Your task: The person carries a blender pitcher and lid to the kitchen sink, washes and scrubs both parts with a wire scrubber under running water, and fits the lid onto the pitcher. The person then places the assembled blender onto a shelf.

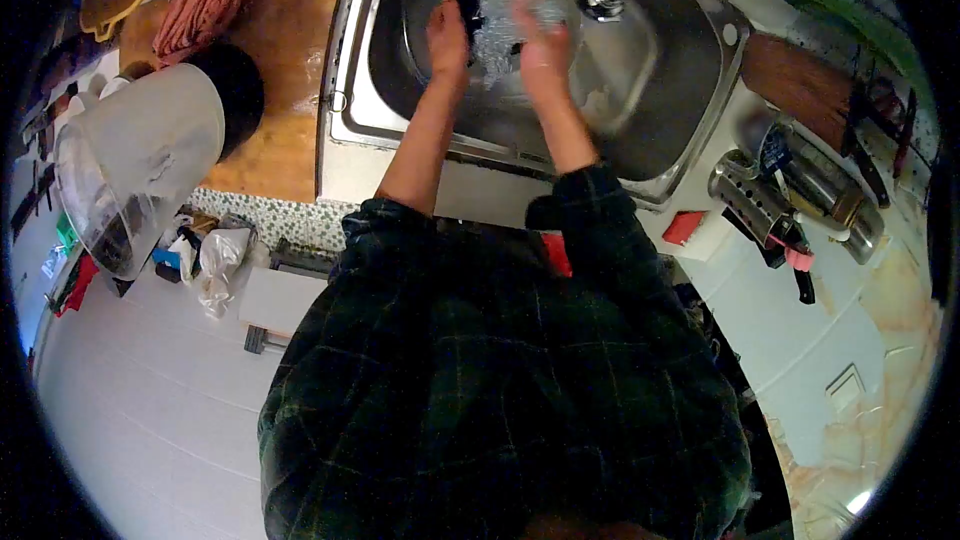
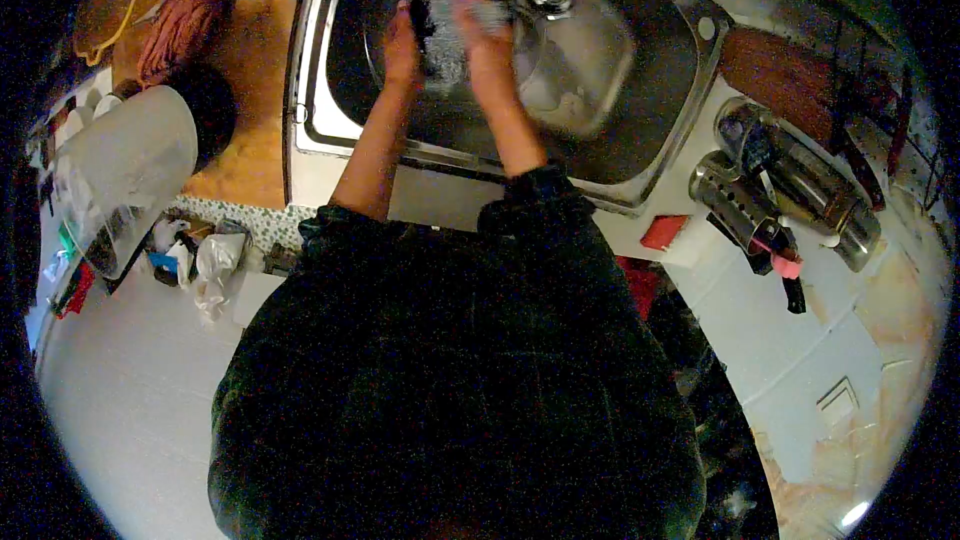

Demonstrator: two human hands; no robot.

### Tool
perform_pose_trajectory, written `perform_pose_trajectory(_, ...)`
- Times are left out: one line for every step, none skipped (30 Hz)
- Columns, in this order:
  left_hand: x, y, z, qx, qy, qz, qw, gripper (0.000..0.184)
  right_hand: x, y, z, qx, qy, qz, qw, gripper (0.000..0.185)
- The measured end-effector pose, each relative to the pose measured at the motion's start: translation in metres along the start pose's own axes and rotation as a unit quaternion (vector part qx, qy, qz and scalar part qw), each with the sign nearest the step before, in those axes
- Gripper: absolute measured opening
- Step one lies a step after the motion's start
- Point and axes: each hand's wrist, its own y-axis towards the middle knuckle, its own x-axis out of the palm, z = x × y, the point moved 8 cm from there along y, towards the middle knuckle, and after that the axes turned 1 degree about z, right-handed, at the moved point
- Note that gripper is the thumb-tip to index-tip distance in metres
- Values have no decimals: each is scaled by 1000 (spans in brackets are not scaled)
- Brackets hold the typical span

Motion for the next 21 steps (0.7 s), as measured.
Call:
perform_pose_trajectory(4, -1, -5, 2, 1, -1, 1000, 47, 13, 0, -4, -87, -146, -22, 985, 30)
perform_pose_trajectory(7, -2, 1, 102, 34, -8, 994, 45, 30, -2, -15, -178, -284, -18, 942, 30)
perform_pose_trajectory(10, -6, 6, 199, 66, -13, 978, 44, 35, -8, -19, -191, -319, -6, 928, 29)
perform_pose_trajectory(6, -11, 9, 99, 5, -10, 995, 36, 34, -2, -11, -186, -321, -8, 929, 33)
perform_pose_trajectory(6, -19, 21, 97, 6, -12, 995, 36, 34, 1, -15, -184, -321, -5, 929, 33)
perform_pose_trajectory(7, -29, 36, 146, 70, -1, 987, 34, 17, 8, -5, -25, -302, 62, 951, 37)
perform_pose_trajectory(8, -36, 46, 197, 131, 13, 972, 32, 1, 5, 11, 132, -273, 124, 945, 41)
perform_pose_trajectory(8, -42, 61, 292, 182, 31, 939, 31, -16, 12, 22, 142, -301, 250, 909, 41)
perform_pose_trajectory(6, -38, 64, 292, 179, 32, 939, 31, -26, 24, 31, 140, -303, 249, 909, 41)
perform_pose_trajectory(12, -47, 81, 360, 231, -14, 904, 32, -26, 26, 57, 230, -95, 189, 950, 42)
perform_pose_trajectory(19, -59, 90, 424, 281, -63, 859, 33, -19, 22, 82, 306, 121, 121, 936, 44)
perform_pose_trajectory(22, -58, 87, 443, 326, -69, 832, 31, -24, 21, 94, 289, 191, 119, 931, 45)
perform_pose_trajectory(26, -52, 89, 449, 324, -66, 830, 31, -9, 19, 76, 284, 192, 114, 932, 45)
perform_pose_trajectory(22, -42, 85, 398, 261, -45, 878, 32, -3, -2, 44, 280, 95, 190, 936, 44)
perform_pose_trajectory(17, -34, 75, 341, 197, -24, 919, 32, -6, -18, 22, 274, -4, 264, 925, 43)
perform_pose_trajectory(21, -21, 60, 277, 170, -20, 946, 32, -11, -20, 34, 265, 33, 256, 929, 52)
perform_pose_trajectory(24, -23, 63, 275, 168, -23, 946, 32, -10, -23, 36, 257, 72, 248, 931, 61)
perform_pose_trajectory(25, -14, 47, 134, 52, -45, 989, 33, -13, -27, 32, 216, 110, 231, 942, 62)
perform_pose_trajectory(32, -9, 27, -9, -66, -64, 996, 34, -9, -24, 20, 172, 148, 209, 951, 64)
perform_pose_trajectory(35, 1, 22, 5, -46, -91, 995, 35, -20, -33, 24, 241, 119, 302, 915, 50)
perform_pose_trajectory(33, 3, 18, 5, -46, -91, 995, 35, -33, -31, 35, 242, 118, 302, 915, 50)
